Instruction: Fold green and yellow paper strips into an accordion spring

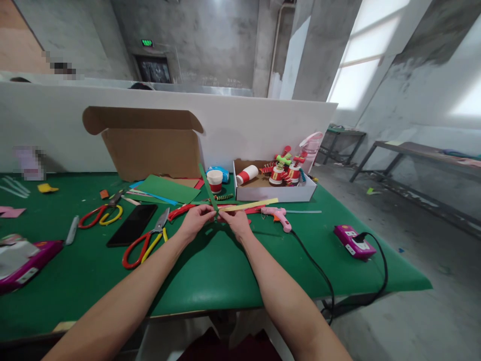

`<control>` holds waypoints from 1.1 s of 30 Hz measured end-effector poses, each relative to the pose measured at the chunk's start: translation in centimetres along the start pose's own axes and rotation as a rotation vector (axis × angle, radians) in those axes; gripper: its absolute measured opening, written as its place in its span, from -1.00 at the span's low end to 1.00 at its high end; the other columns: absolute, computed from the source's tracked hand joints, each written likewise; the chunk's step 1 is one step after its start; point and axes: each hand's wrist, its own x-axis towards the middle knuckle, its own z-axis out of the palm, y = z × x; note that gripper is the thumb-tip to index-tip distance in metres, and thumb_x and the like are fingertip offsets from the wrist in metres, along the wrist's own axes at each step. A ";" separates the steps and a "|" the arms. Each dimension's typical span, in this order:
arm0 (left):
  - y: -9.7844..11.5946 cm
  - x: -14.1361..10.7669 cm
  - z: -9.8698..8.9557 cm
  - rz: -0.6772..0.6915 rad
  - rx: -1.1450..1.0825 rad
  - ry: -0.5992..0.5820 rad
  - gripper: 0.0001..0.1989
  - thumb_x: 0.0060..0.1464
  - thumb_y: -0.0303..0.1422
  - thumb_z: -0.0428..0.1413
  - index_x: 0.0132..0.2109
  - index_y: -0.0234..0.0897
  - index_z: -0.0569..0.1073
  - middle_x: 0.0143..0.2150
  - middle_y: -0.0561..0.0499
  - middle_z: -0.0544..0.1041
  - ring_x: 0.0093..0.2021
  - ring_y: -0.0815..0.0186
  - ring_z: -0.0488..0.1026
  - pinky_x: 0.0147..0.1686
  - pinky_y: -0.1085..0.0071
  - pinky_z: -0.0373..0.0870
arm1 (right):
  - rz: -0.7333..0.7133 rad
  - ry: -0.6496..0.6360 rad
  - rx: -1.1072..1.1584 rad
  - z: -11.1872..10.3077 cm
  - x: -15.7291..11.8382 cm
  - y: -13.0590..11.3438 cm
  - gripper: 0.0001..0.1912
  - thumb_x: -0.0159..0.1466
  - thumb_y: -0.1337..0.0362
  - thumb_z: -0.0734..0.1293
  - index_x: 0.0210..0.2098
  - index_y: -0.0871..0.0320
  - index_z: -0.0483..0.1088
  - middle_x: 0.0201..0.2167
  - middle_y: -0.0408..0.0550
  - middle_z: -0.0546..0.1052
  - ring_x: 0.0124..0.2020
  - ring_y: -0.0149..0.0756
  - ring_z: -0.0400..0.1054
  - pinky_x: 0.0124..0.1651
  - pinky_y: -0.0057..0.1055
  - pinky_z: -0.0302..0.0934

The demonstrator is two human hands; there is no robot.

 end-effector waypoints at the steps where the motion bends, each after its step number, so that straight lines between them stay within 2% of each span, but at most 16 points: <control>1: 0.0 0.0 0.0 -0.008 -0.010 0.001 -0.70 -0.29 -0.16 0.31 -0.47 -0.29 0.47 -0.58 0.11 0.44 -0.53 0.41 0.33 -0.43 0.45 0.30 | 0.003 0.010 0.004 0.0 0.0 0.0 -0.69 -0.14 0.18 0.55 -0.45 0.22 0.51 -0.48 -0.04 0.56 -0.46 -0.32 0.42 -0.23 -0.29 0.39; 8: -0.4 0.0 0.1 -0.077 -0.085 -0.023 -0.59 -0.30 -0.06 0.32 -0.42 -0.32 0.48 -0.55 0.09 0.46 -0.54 0.43 0.33 -0.45 0.46 0.30 | 0.002 0.039 0.036 -0.2 0.1 0.1 -0.71 -0.13 0.19 0.54 -0.46 0.19 0.49 -0.49 -0.07 0.56 -0.47 -0.33 0.42 -0.22 -0.30 0.39; 12: -0.4 -0.1 0.3 -0.046 -0.074 -0.024 -0.62 -0.34 -0.12 0.35 -0.46 -0.30 0.45 -0.56 0.10 0.46 -0.54 0.43 0.33 -0.46 0.46 0.30 | 0.005 0.013 0.032 0.0 0.0 0.0 -0.73 -0.12 0.19 0.54 -0.47 0.18 0.49 -0.50 -0.09 0.55 -0.45 -0.33 0.42 -0.22 -0.31 0.38; 20: -0.6 0.0 0.2 0.043 0.045 0.015 -0.72 -0.25 -0.17 0.30 -0.48 -0.28 0.46 -0.56 0.10 0.46 -0.53 0.40 0.33 -0.44 0.45 0.29 | 0.021 0.008 0.062 0.1 -0.1 0.0 -0.67 -0.16 0.18 0.56 -0.46 0.18 0.47 -0.53 -0.13 0.52 -0.48 -0.36 0.40 -0.23 -0.31 0.38; 24: -0.6 0.0 0.3 0.016 -0.006 -0.013 -0.70 -0.25 -0.17 0.30 -0.44 -0.29 0.46 -0.55 0.10 0.45 -0.52 0.39 0.34 -0.43 0.43 0.30 | 0.022 0.013 0.051 0.0 -0.1 -0.1 -0.68 -0.15 0.18 0.56 -0.46 0.18 0.46 -0.55 -0.15 0.51 -0.49 -0.36 0.40 -0.23 -0.31 0.38; 33: -0.1 -0.2 0.5 -0.051 -0.075 0.010 -0.64 -0.34 -0.16 0.34 -0.46 -0.31 0.44 -0.61 0.14 0.41 -0.58 0.46 0.29 -0.51 0.49 0.23 | -0.015 0.009 -0.006 0.1 -0.2 0.0 -0.74 -0.11 0.22 0.54 -0.46 0.21 0.50 -0.55 -0.12 0.53 -0.48 -0.34 0.41 -0.24 -0.33 0.37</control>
